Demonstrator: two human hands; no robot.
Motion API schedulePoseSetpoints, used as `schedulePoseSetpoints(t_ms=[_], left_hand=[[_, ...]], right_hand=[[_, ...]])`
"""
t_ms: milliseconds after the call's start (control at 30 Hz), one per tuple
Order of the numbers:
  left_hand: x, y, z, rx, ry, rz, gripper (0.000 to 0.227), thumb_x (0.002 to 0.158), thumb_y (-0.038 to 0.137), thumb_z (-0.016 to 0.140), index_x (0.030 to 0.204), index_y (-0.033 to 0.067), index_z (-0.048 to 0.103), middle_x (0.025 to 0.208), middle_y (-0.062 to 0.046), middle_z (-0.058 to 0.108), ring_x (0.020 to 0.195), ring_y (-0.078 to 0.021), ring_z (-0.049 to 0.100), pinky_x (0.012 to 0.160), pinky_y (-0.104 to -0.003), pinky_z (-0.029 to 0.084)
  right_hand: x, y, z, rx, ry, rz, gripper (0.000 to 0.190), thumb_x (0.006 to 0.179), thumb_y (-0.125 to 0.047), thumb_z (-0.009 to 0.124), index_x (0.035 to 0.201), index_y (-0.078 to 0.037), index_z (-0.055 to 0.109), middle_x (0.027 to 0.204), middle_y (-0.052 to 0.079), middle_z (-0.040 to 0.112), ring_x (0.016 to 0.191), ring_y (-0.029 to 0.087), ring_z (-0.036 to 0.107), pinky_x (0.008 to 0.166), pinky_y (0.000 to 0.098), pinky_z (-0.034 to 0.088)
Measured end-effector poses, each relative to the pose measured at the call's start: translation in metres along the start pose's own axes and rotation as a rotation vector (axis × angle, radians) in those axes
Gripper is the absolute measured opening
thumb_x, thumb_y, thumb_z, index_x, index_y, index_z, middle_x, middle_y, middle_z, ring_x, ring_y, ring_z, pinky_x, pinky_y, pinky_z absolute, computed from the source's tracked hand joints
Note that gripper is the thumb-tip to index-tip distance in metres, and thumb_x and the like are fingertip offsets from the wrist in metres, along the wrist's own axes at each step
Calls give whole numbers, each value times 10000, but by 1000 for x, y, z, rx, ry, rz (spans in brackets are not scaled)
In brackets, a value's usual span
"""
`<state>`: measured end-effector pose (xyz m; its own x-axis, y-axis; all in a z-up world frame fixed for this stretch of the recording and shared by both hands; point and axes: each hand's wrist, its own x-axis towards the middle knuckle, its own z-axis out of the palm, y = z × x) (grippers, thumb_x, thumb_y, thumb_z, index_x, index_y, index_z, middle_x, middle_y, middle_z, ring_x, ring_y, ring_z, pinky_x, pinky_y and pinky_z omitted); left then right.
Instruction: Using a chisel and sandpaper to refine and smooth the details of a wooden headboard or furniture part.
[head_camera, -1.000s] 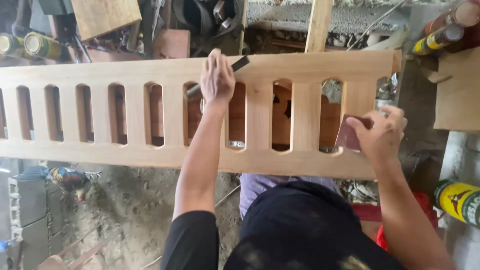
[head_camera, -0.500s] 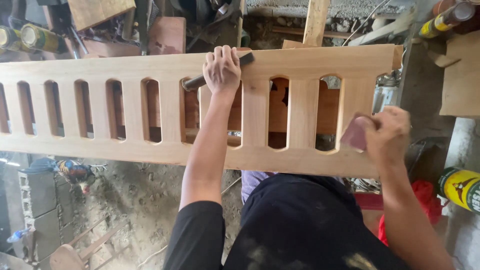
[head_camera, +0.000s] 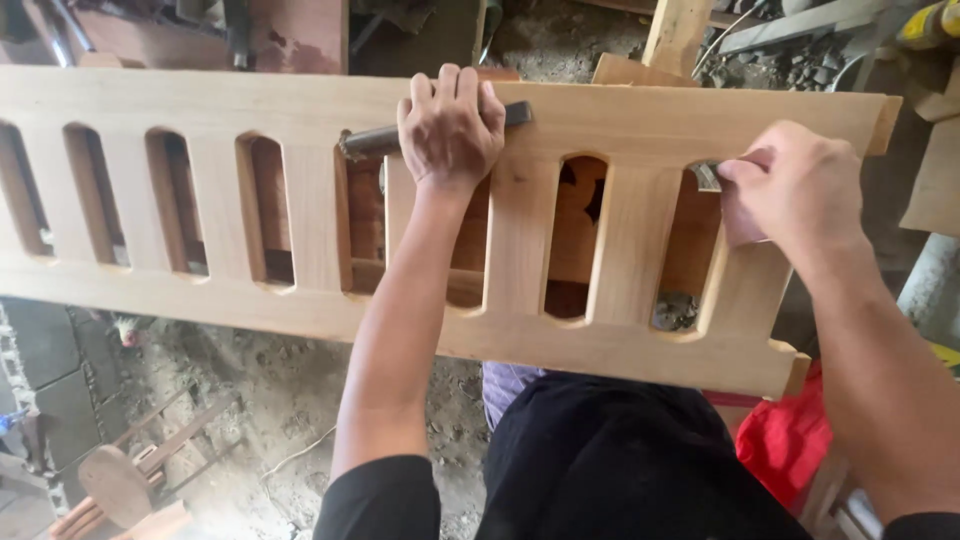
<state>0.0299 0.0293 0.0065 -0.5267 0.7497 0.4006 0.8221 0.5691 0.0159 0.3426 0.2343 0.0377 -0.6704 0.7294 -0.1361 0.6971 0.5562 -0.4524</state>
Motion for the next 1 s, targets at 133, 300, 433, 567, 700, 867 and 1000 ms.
schedulePoseSetpoints(t_ms=[133,300,433,567,700,867,1000], left_hand=[[-4,1,9,-39,-43,-3,228,974,286,546,848,122,643,921,-44,628,820,-244,577,688,-411,487],[-4,-2,2,-59,17,-5,191,966,269,563,893,111,642,943,-41,621,843,-253,572,713,-414,483],[-2,-2,2,-85,26,-13,175,954,260,580,876,112,632,955,-36,631,858,-259,577,711,-407,477],[-2,1,1,-69,41,5,159,933,259,593,902,112,647,947,-32,628,862,-260,576,722,-409,474],[-3,0,0,-81,57,-2,169,938,262,576,923,115,657,980,-26,651,874,-255,584,728,-407,478],[-5,0,8,-54,46,22,203,967,263,546,928,103,663,981,-37,662,853,-242,585,729,-397,491],[-3,-1,5,-32,13,2,216,948,270,540,897,104,669,960,-41,669,831,-241,589,696,-403,485]], right_hand=[[-18,-5,-6,-274,-213,-100,260,987,-248,818,926,-5,744,798,163,740,653,289,707,619,407,576],[-38,22,-3,41,-71,-18,299,921,-249,905,921,-18,715,849,135,736,816,206,716,710,355,563],[-4,-21,-9,30,-54,87,281,964,-223,849,927,0,684,862,151,713,710,235,693,611,355,551],[-20,1,-11,-58,30,-249,246,976,-194,880,909,-20,719,883,126,739,790,247,724,709,353,569],[-25,35,4,67,-23,-56,277,916,-239,894,918,-15,731,883,128,735,839,222,739,776,333,583],[-16,35,4,30,35,-259,247,1019,-260,840,982,-34,747,940,109,765,826,199,748,749,296,582],[-30,45,0,11,-60,-132,335,989,-303,908,934,-20,738,873,139,737,804,217,738,747,329,585]])
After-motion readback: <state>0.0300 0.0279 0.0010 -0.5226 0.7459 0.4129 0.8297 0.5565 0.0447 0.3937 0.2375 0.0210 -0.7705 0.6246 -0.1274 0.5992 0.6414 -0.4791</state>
